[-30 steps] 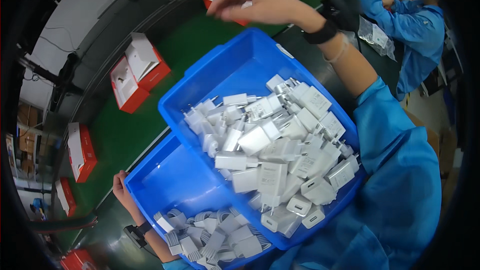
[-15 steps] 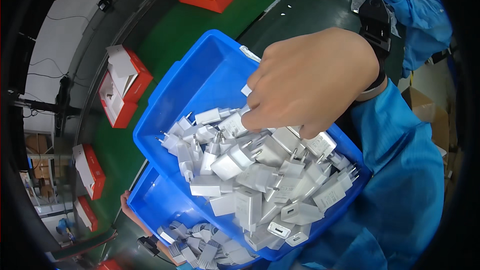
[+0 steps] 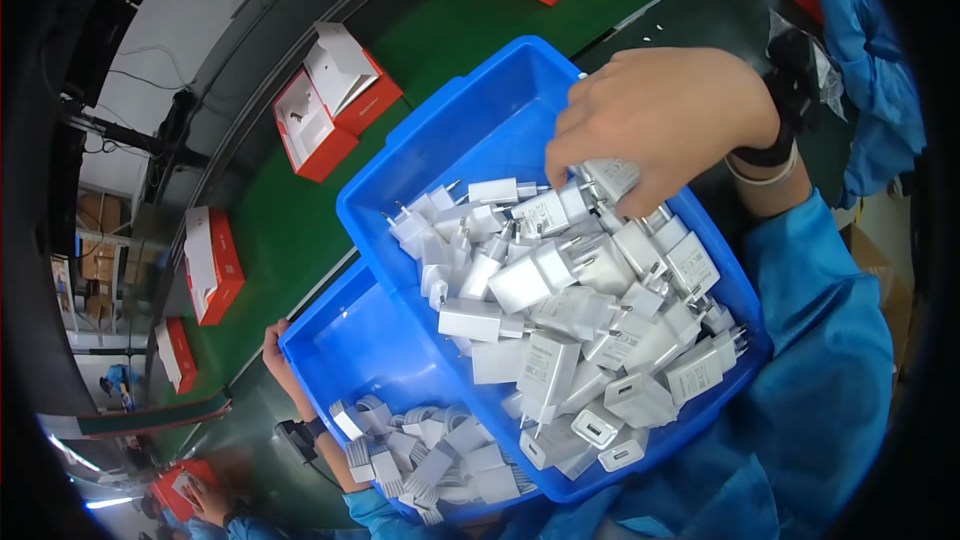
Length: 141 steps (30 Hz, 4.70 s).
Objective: Packing power adapters and charging cables into retail boxes on an assembly line.
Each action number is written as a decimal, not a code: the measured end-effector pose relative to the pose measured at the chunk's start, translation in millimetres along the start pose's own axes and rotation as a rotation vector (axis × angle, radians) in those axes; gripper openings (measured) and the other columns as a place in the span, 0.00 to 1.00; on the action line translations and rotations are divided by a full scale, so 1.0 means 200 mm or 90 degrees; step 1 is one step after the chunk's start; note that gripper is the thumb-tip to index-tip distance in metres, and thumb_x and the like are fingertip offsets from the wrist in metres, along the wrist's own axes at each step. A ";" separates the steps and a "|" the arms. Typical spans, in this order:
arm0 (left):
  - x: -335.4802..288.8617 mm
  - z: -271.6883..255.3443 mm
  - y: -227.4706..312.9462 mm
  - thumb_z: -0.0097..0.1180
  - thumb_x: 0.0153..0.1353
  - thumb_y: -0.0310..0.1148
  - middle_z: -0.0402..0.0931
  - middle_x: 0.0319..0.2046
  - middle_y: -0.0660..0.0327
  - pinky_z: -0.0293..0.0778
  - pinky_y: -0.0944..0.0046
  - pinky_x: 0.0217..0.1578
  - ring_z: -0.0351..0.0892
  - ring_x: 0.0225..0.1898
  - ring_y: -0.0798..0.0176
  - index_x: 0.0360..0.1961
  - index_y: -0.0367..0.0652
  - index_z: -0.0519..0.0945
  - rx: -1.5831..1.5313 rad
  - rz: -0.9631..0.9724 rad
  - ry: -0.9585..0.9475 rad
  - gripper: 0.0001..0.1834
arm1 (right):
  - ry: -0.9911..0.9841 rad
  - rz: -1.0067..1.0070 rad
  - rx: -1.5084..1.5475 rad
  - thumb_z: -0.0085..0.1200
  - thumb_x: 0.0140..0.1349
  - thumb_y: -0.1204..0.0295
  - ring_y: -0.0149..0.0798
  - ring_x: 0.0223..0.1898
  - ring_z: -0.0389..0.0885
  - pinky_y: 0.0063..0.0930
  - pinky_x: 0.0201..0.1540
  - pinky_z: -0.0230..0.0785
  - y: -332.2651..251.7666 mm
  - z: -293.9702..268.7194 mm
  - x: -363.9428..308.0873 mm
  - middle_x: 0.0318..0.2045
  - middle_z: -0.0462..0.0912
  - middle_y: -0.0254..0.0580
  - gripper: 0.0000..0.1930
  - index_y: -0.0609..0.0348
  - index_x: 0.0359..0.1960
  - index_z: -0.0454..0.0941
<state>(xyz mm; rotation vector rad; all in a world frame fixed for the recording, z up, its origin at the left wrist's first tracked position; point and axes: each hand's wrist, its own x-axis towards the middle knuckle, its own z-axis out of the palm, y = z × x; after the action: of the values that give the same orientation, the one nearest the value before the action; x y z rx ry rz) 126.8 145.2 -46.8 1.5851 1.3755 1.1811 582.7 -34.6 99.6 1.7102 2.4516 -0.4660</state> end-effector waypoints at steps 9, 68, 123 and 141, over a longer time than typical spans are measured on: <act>0.04 -0.05 -0.07 0.52 0.70 0.36 0.60 0.18 0.75 0.53 0.73 0.21 0.55 0.22 0.79 0.22 0.42 0.68 -0.003 0.067 -0.036 0.18 | -0.036 -0.116 0.014 0.68 0.47 0.62 0.47 0.50 0.78 0.40 0.49 0.74 0.03 -0.03 -0.02 0.48 0.82 0.41 0.27 0.54 0.51 0.78; 0.10 -0.17 -0.16 0.52 0.69 0.34 0.67 0.17 0.71 0.55 0.74 0.22 0.61 0.20 0.80 0.27 0.35 0.79 -0.066 0.004 -0.031 0.16 | 0.423 0.292 -0.002 0.61 0.56 0.58 0.57 0.44 0.83 0.47 0.51 0.74 0.56 -0.06 1.76 0.38 0.84 0.60 0.21 0.67 0.38 0.84; 0.14 -0.18 -0.23 0.53 0.69 0.36 0.63 0.18 0.73 0.53 0.72 0.21 0.56 0.22 0.79 0.23 0.36 0.75 -0.044 0.045 -0.060 0.18 | 0.244 -0.418 0.092 0.60 0.46 0.71 0.46 0.40 0.79 0.36 0.34 0.77 -1.31 0.41 1.02 0.34 0.75 0.48 0.10 0.66 0.28 0.80; 0.10 -0.18 -0.18 0.52 0.70 0.35 0.68 0.19 0.71 0.57 0.74 0.22 0.61 0.22 0.79 0.23 0.40 0.73 -0.081 0.017 -0.064 0.17 | 0.219 -0.251 -0.018 0.60 0.54 0.61 0.51 0.46 0.80 0.41 0.50 0.73 -0.45 -0.25 0.88 0.42 0.79 0.53 0.22 0.66 0.45 0.80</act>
<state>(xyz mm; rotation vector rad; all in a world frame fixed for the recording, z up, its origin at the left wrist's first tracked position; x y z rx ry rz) 81.5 169.2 -65.9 1.5550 1.1955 1.1649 440.4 111.2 116.0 1.3911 3.0413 -0.1780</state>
